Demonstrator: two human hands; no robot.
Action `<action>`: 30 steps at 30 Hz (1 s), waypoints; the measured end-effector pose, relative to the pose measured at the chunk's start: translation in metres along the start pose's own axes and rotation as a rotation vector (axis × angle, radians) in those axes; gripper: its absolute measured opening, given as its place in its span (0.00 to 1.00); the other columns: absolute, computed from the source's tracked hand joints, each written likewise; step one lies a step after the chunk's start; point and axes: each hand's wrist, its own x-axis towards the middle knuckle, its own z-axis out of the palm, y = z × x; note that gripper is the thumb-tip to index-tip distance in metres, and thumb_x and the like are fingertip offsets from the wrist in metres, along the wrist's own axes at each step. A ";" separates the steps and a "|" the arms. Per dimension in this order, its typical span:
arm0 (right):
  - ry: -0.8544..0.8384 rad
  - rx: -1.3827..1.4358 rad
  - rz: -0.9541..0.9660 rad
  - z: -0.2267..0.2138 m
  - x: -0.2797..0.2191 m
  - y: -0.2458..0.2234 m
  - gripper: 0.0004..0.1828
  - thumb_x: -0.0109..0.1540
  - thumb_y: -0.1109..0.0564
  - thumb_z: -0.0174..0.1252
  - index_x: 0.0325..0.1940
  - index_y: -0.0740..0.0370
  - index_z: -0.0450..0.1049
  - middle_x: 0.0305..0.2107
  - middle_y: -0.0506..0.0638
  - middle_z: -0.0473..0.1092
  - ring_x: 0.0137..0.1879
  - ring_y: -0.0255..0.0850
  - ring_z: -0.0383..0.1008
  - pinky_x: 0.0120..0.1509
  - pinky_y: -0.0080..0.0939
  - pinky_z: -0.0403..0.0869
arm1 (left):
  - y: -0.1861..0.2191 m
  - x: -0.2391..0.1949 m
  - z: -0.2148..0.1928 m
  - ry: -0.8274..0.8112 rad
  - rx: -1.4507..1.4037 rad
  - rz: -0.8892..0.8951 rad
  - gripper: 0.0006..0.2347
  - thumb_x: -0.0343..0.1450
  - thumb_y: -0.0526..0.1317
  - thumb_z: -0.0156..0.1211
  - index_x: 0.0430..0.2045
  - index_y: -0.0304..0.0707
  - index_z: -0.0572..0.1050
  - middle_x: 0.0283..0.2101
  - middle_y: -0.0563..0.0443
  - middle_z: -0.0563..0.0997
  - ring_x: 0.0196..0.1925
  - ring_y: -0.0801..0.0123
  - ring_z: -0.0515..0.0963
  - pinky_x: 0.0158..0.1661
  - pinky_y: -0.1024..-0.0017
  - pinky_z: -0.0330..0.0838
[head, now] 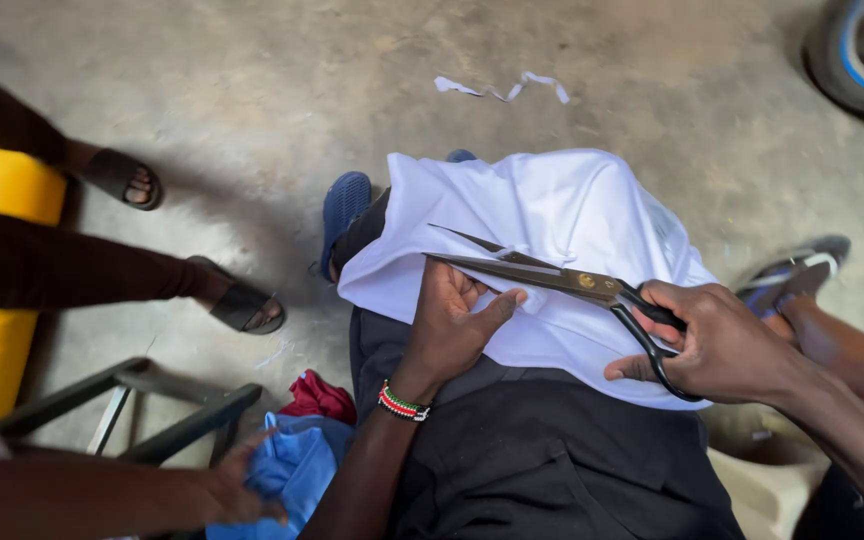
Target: The person uses large shears to cut a white cloth that is placed on their lap. They repeatedly trim the edges of the fabric, occasionally lifting and repositioning the cloth to access different sections.
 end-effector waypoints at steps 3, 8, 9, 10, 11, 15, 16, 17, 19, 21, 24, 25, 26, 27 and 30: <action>-0.021 0.090 0.152 -0.006 -0.008 -0.011 0.36 0.41 0.37 0.87 0.28 0.58 0.69 0.21 0.44 0.62 0.33 0.30 0.63 0.39 0.29 0.69 | -0.002 0.007 0.011 -0.026 -0.015 -0.025 0.23 0.65 0.28 0.69 0.51 0.35 0.63 0.53 0.41 0.77 0.61 0.61 0.77 0.63 0.64 0.73; 0.100 0.102 -0.039 0.006 -0.015 0.010 0.41 0.41 0.34 0.87 0.23 0.58 0.61 0.19 0.43 0.52 0.29 0.37 0.50 0.30 0.37 0.57 | 0.011 0.012 0.021 -0.089 0.013 -0.074 0.24 0.66 0.31 0.70 0.53 0.34 0.62 0.53 0.41 0.78 0.60 0.61 0.79 0.63 0.65 0.74; 0.105 0.090 -0.052 0.006 -0.015 0.010 0.42 0.42 0.34 0.87 0.22 0.57 0.59 0.19 0.42 0.51 0.28 0.37 0.49 0.31 0.38 0.55 | 0.011 0.013 0.022 -0.102 0.007 -0.074 0.25 0.66 0.32 0.70 0.53 0.35 0.62 0.53 0.40 0.78 0.60 0.60 0.79 0.63 0.66 0.74; 0.106 0.091 -0.040 0.006 -0.016 0.011 0.42 0.42 0.34 0.87 0.22 0.57 0.59 0.19 0.42 0.51 0.28 0.37 0.49 0.31 0.38 0.55 | 0.009 0.015 0.023 -0.111 0.002 -0.080 0.25 0.66 0.32 0.70 0.53 0.35 0.62 0.53 0.40 0.78 0.60 0.60 0.79 0.63 0.66 0.74; 0.132 0.091 -0.085 0.007 -0.016 0.012 0.41 0.42 0.34 0.86 0.22 0.56 0.60 0.17 0.41 0.54 0.27 0.35 0.50 0.30 0.37 0.56 | 0.007 0.016 0.024 -0.111 -0.002 -0.084 0.25 0.66 0.32 0.70 0.53 0.34 0.62 0.53 0.40 0.78 0.60 0.60 0.79 0.63 0.66 0.74; 0.180 0.137 -0.149 0.010 -0.017 0.018 0.40 0.45 0.40 0.85 0.21 0.56 0.56 0.17 0.40 0.51 0.28 0.35 0.46 0.30 0.38 0.54 | 0.006 0.020 0.026 -0.107 -0.048 -0.127 0.21 0.66 0.32 0.70 0.47 0.33 0.63 0.50 0.39 0.79 0.57 0.59 0.81 0.59 0.65 0.78; 0.179 0.140 -0.147 0.009 -0.018 0.017 0.40 0.45 0.40 0.85 0.21 0.56 0.56 0.17 0.40 0.51 0.28 0.35 0.46 0.30 0.38 0.54 | 0.004 0.020 0.026 -0.107 -0.047 -0.131 0.21 0.66 0.32 0.70 0.47 0.33 0.63 0.50 0.39 0.79 0.57 0.59 0.81 0.59 0.65 0.78; 0.161 0.169 -0.120 0.006 -0.017 0.017 0.40 0.45 0.42 0.86 0.21 0.55 0.55 0.17 0.40 0.51 0.28 0.35 0.47 0.30 0.38 0.54 | 0.003 0.021 0.025 -0.108 -0.051 -0.073 0.18 0.67 0.32 0.70 0.44 0.35 0.65 0.47 0.43 0.78 0.54 0.62 0.80 0.59 0.66 0.77; 0.143 0.198 -0.099 0.005 -0.015 0.018 0.39 0.45 0.43 0.86 0.21 0.55 0.55 0.16 0.39 0.52 0.28 0.34 0.47 0.30 0.38 0.54 | 0.004 0.024 0.020 -0.107 -0.053 -0.010 0.16 0.68 0.32 0.69 0.42 0.37 0.67 0.44 0.47 0.78 0.51 0.66 0.80 0.59 0.68 0.77; 0.159 0.152 -0.175 0.006 -0.013 0.023 0.39 0.45 0.38 0.84 0.20 0.54 0.56 0.12 0.39 0.53 0.22 0.33 0.49 0.28 0.39 0.53 | 0.007 0.026 0.012 0.016 0.263 -0.015 0.13 0.68 0.35 0.71 0.23 0.42 0.68 0.24 0.61 0.69 0.29 0.79 0.65 0.32 0.77 0.64; 0.042 0.126 0.015 -0.006 -0.020 0.008 0.40 0.46 0.35 0.84 0.23 0.54 0.58 0.19 0.42 0.55 0.27 0.37 0.51 0.33 0.39 0.53 | 0.014 0.032 0.016 -0.046 0.045 0.013 0.06 0.69 0.29 0.68 0.36 0.28 0.79 0.41 0.46 0.85 0.46 0.67 0.85 0.52 0.72 0.81; 0.042 0.124 0.013 -0.006 -0.021 0.008 0.40 0.46 0.35 0.84 0.23 0.54 0.58 0.19 0.42 0.55 0.27 0.37 0.51 0.33 0.39 0.53 | 0.017 0.031 0.016 -0.045 0.045 0.015 0.06 0.69 0.29 0.68 0.36 0.28 0.79 0.41 0.46 0.85 0.46 0.67 0.85 0.52 0.72 0.81; 0.034 0.108 0.017 -0.007 -0.022 0.008 0.39 0.46 0.34 0.84 0.24 0.54 0.59 0.19 0.42 0.56 0.27 0.37 0.52 0.33 0.39 0.54 | 0.019 0.030 0.016 -0.053 0.077 0.026 0.05 0.69 0.30 0.68 0.35 0.30 0.79 0.39 0.47 0.85 0.44 0.68 0.85 0.49 0.73 0.81; 0.025 0.093 0.020 -0.007 -0.022 0.007 0.38 0.45 0.34 0.84 0.25 0.53 0.61 0.19 0.41 0.57 0.26 0.37 0.54 0.33 0.39 0.56 | 0.023 0.029 0.016 -0.061 0.111 0.037 0.05 0.69 0.32 0.68 0.34 0.31 0.79 0.37 0.49 0.85 0.42 0.69 0.85 0.46 0.73 0.81; 0.033 0.057 0.021 -0.007 -0.024 0.008 0.38 0.44 0.32 0.84 0.25 0.54 0.62 0.20 0.41 0.59 0.27 0.36 0.57 0.33 0.39 0.57 | 0.008 0.026 0.008 -0.008 0.129 0.001 0.11 0.67 0.31 0.70 0.38 0.31 0.74 0.40 0.46 0.85 0.45 0.67 0.85 0.47 0.74 0.81</action>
